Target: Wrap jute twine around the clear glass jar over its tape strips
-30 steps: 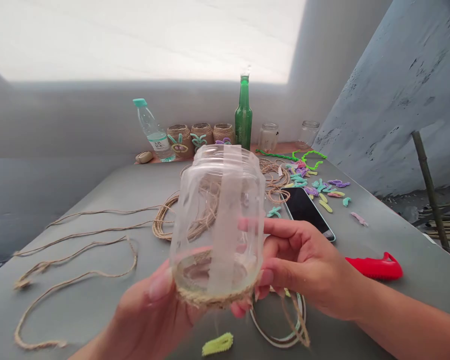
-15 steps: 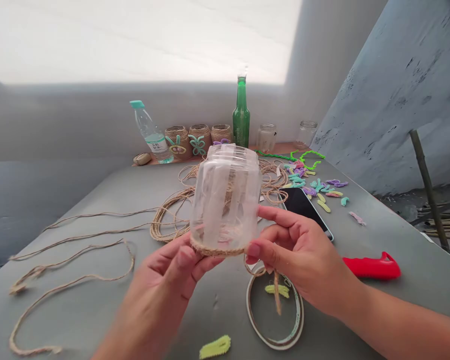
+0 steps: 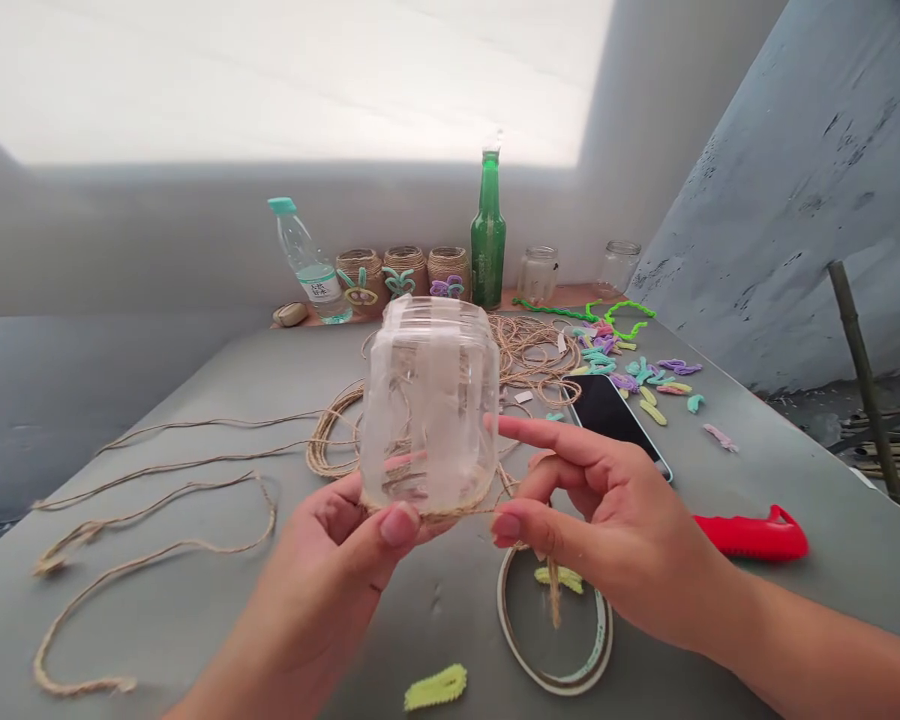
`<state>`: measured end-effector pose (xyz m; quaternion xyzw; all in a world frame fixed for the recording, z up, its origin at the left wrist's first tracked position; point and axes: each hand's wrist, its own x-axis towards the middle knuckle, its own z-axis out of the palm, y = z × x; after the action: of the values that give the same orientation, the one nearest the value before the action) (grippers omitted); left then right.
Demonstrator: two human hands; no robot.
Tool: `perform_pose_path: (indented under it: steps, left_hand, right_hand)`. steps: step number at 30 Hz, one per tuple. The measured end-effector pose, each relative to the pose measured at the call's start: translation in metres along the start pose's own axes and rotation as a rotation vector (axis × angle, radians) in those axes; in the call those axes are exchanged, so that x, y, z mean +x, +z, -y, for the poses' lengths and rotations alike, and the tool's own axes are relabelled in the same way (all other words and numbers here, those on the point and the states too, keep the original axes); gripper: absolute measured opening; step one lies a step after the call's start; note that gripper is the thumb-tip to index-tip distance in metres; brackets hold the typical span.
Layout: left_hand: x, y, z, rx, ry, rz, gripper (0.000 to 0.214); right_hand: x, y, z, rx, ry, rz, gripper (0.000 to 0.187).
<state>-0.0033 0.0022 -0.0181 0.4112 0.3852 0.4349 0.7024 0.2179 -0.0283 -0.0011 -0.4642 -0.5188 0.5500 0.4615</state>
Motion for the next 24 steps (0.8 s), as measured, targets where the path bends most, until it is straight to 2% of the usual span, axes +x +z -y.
perform_pose_path:
  steps: [5, 8, 10, 14, 16, 21, 24]
  left_hand:
    - [0.0015, 0.003, -0.0049, -0.044, 0.022, 0.056, 0.047]
    - [0.0003, 0.0041, -0.006, -0.061, 0.013, 0.098, 0.051]
    - [-0.0011, 0.005, -0.0058, -0.094, 0.011, 0.133, 0.05]
    - [-0.0021, 0.008, -0.0054, -0.157, -0.014, 0.184, 0.041]
    - [-0.0016, 0.0096, -0.0054, -0.147, -0.03, 0.202, 0.036]
    - [-0.0014, 0.0084, -0.0048, -0.015, -0.006, 0.11, 0.046]
    - [-0.0022, 0.004, -0.0037, 0.036, -0.019, 0.037, 0.043]
  right_hand:
    - [0.0003, -0.0057, 0.0022, 0.001, -0.035, -0.006, 0.039]
    - [0.0012, -0.0062, 0.0011, 0.04, -0.012, 0.007, 0.038]
    - [0.0022, -0.0062, 0.0001, 0.102, 0.034, 0.021, 0.047]
    - [0.0033, -0.0066, 0.0013, 0.217, 0.156, 0.111, 0.077]
    - [0.0032, -0.0066, 0.0019, 0.244, 0.183, 0.16, 0.078]
    - [0.0053, -0.0033, -0.0042, 0.286, 0.146, 0.116, 0.061]
    - [0.0079, -0.001, -0.0077, 0.313, 0.134, 0.073, 0.055]
